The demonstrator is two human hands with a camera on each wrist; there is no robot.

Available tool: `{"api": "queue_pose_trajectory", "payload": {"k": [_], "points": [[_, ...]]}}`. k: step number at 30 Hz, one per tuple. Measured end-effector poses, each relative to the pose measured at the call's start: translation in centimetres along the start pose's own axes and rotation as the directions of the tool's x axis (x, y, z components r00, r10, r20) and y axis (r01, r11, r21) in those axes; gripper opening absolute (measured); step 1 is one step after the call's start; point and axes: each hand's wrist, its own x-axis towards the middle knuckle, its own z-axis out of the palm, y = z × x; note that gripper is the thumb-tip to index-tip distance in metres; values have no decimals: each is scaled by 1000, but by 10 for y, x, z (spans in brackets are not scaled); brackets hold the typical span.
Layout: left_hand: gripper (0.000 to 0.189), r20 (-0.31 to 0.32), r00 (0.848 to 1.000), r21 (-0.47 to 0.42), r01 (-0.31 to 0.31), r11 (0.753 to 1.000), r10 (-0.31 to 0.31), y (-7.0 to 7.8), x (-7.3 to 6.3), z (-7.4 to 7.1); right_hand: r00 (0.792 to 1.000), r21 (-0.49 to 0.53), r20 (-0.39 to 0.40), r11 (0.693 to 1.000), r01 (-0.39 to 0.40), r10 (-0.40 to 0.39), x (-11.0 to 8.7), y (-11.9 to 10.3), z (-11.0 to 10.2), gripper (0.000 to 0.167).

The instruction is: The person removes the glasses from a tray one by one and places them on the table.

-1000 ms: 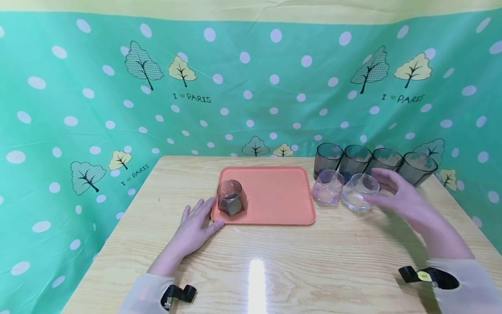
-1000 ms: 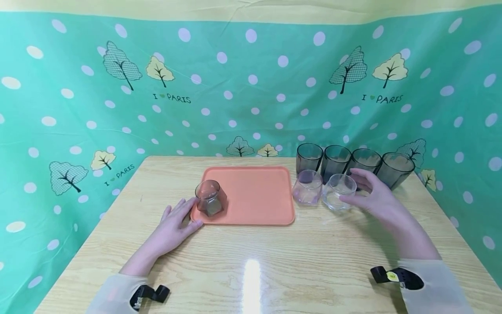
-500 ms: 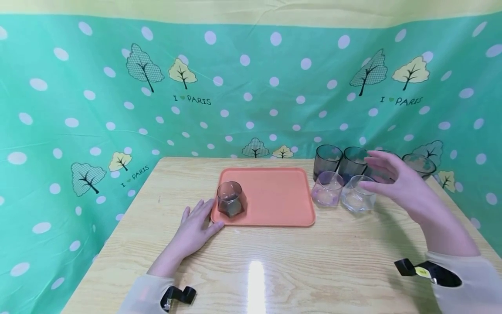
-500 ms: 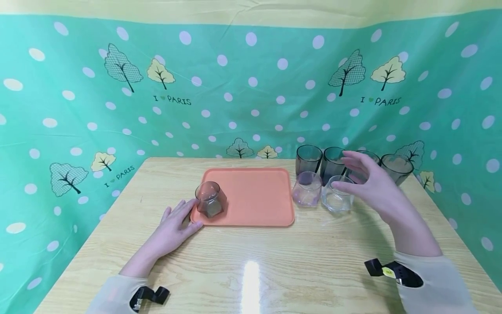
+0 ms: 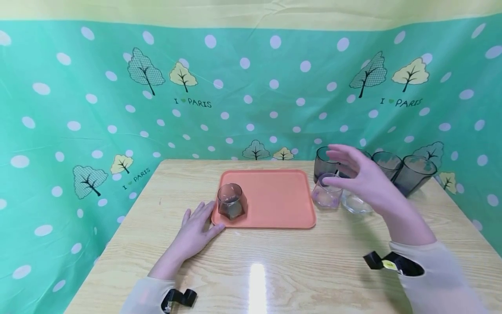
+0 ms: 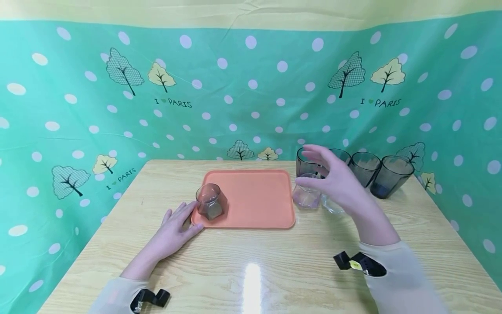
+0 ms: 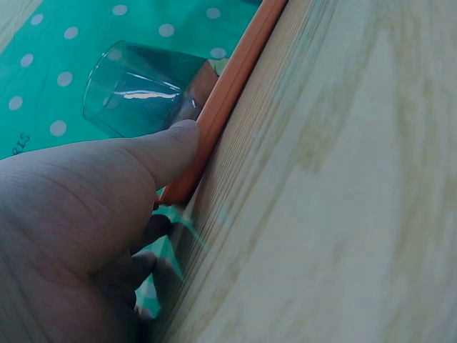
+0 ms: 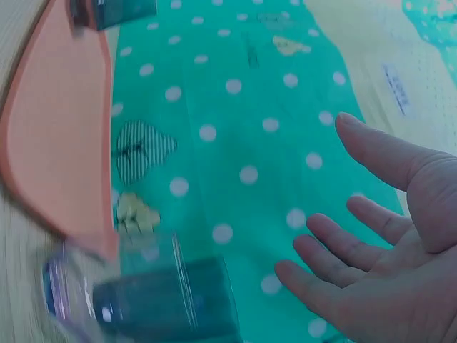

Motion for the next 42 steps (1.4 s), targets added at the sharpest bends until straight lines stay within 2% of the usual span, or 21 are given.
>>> {"api": "queue_pose_trajectory", "payload": {"k": [9, 16, 21, 28, 34, 42], "points": [[83, -2, 1000, -10, 4, 1000, -4, 0, 0, 1, 997, 62, 69, 998, 27, -31, 23, -16, 41, 89], [83, 0, 1000, -2, 4, 1000, -4, -1, 0, 2, 989, 127, 118, 989, 74, -89, 41, -19, 73, 87], [83, -1, 1000, 1, 4, 1000, -4, -1, 1, 2, 985, 155, 143, 985, 77, -99, 50, -23, 96, 88], [83, 5, 1000, 3, 11, 1000, -11, 1, 0, 2, 979, 212, 165, 974, 82, -118, 59, -27, 128, 89], [83, 4, 1000, -3, 9, 1000, -9, 1, 0, 2, 972, 244, 169, 962, 121, -165, 67, -24, 153, 94], [83, 10, 1000, 4, 16, 1000, -16, -1, 2, 3, 978, 237, 161, 967, 93, -134, 71, -15, 181, 94]]}}
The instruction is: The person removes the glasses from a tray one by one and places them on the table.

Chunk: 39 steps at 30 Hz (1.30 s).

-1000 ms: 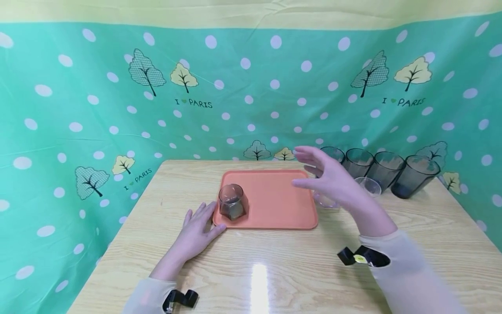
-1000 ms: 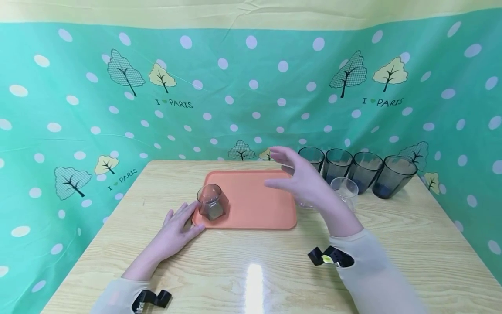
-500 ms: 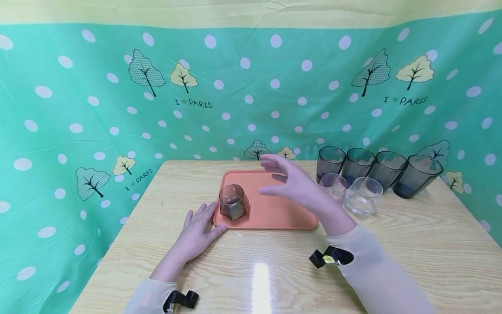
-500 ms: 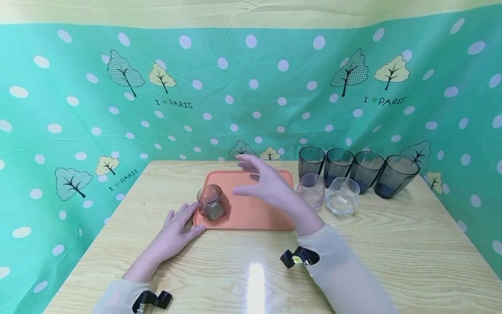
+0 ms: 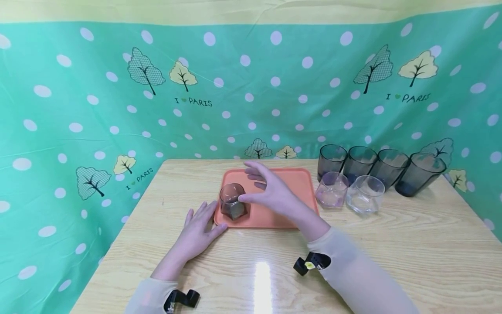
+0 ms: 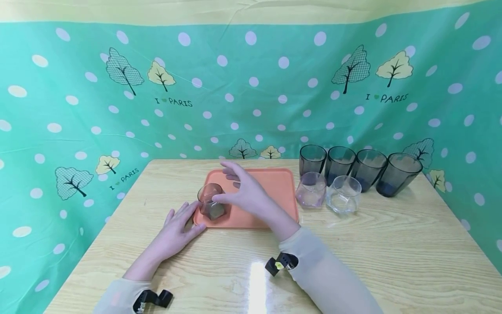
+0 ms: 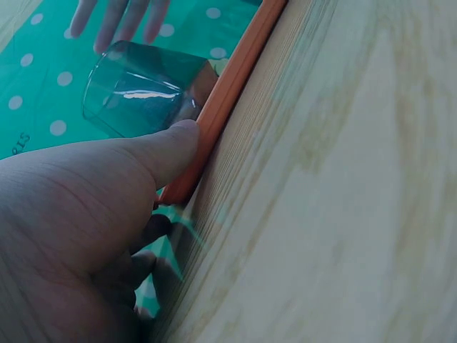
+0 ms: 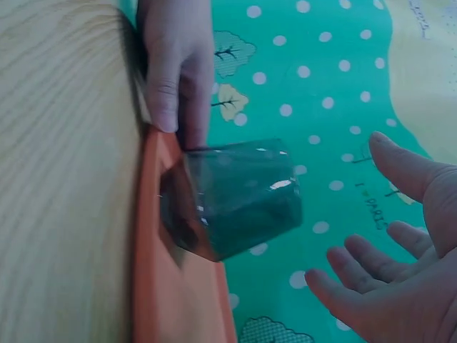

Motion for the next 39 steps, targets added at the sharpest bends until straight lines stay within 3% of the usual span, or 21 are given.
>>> {"api": "queue_pose_trajectory", "payload": {"k": [12, 26, 39], "points": [[83, -5, 1000, 2, -5, 1000, 5, 1, 3, -2, 1000, -37, -9, 999, -12, 11, 6, 17, 19, 94], [83, -4, 1000, 4, -2, 1000, 2, -1, 2, -1, 999, -167, 18, 985, -35, 39, 6, 34, 35, 96], [82, -12, 1000, 11, -14, 1000, 15, 0, 1, 1, 1000, -159, 13, 987, -9, 11, 6, 45, 41, 94]]}}
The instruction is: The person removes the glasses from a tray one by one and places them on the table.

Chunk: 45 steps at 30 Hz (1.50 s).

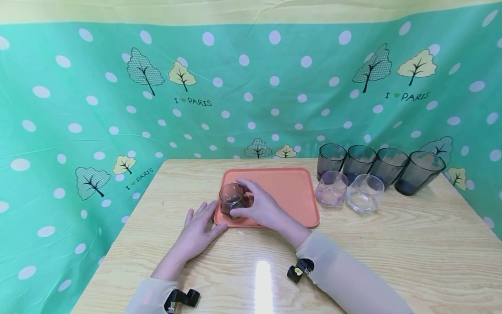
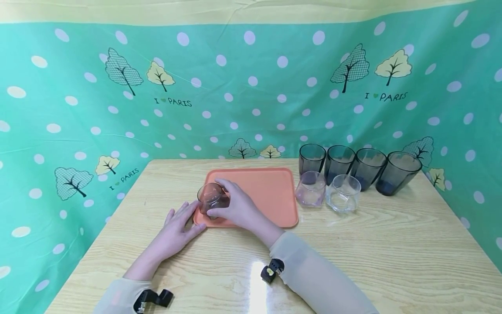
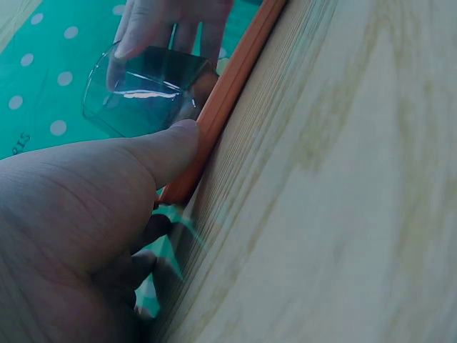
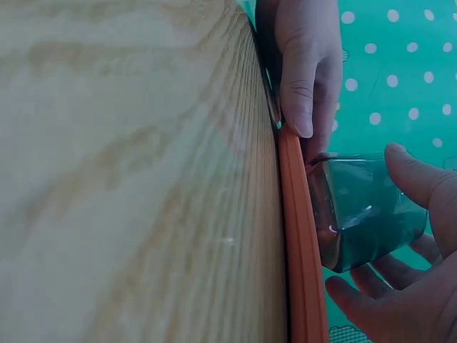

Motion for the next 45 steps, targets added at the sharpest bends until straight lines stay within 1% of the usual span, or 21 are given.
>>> {"api": "queue_pose_trajectory", "payload": {"k": [4, 9, 21, 27, 32, 45], "points": [[82, 4, 1000, 3, 2, 1000, -2, 0, 0, 0, 1000, 31, 5, 999, 15, -15, 0, 2, 1, 92], [82, 9, 1000, 3, 5, 1000, -5, -1, 0, 0, 1000, 48, 7, 999, 7, -8, 0, 2, 2, 92], [82, 4, 1000, 2, -3, 1000, 3, -2, 0, 1, 1000, 33, 9, 999, -6, 6, 5, 8, 4, 92], [82, 2, 1000, 4, -5, 1000, 5, -2, 0, 1, 1000, 37, 17, 999, -1, 1, 5, 7, 4, 92], [82, 3, 1000, 4, 0, 1000, 0, -1, 0, 0, 1000, 31, 24, 999, -17, 16, 4, 6, 4, 92], [82, 4, 1000, 7, 3, 1000, -3, -2, 0, 1, 999, 11, 19, 999, -30, 30, 3, 5, 4, 85]]}}
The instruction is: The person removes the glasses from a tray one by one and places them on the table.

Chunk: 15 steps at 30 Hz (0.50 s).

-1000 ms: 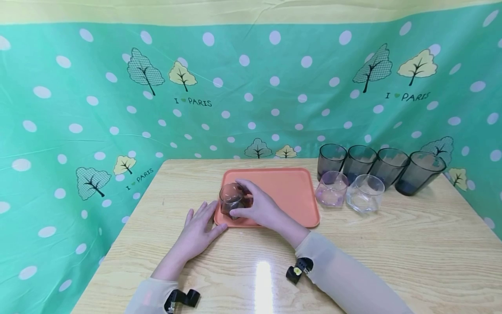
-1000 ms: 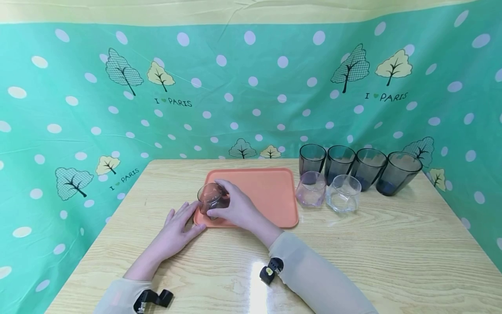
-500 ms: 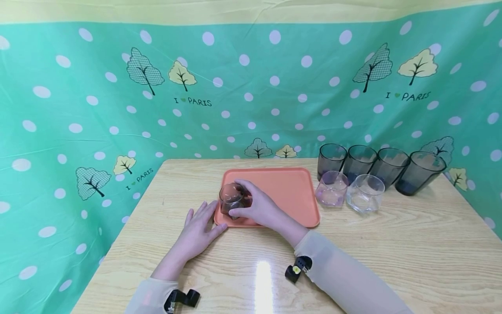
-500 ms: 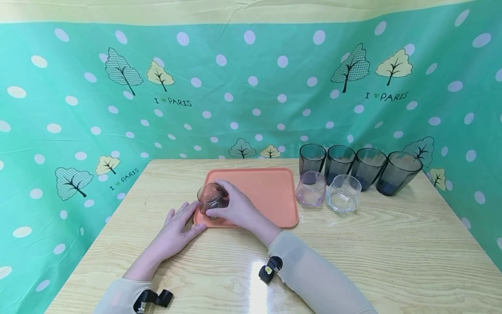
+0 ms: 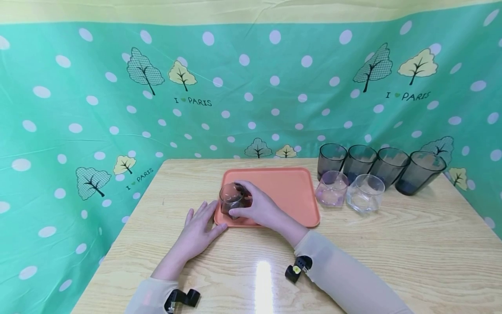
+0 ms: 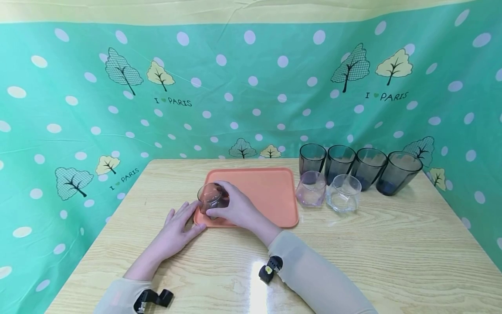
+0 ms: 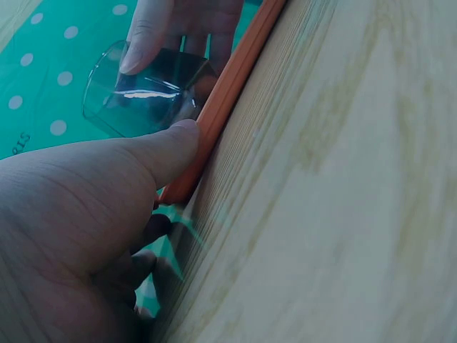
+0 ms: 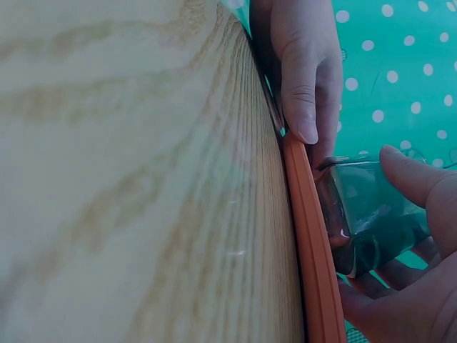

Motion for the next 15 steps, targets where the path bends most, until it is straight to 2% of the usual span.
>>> {"api": "queue_pose_trajectory", "payload": {"k": [15], "points": [[83, 0, 1000, 3, -1, 1000, 1, 0, 0, 0, 1000, 1, -17, 1000, 8, -8, -1, 1, -1, 84]]}}
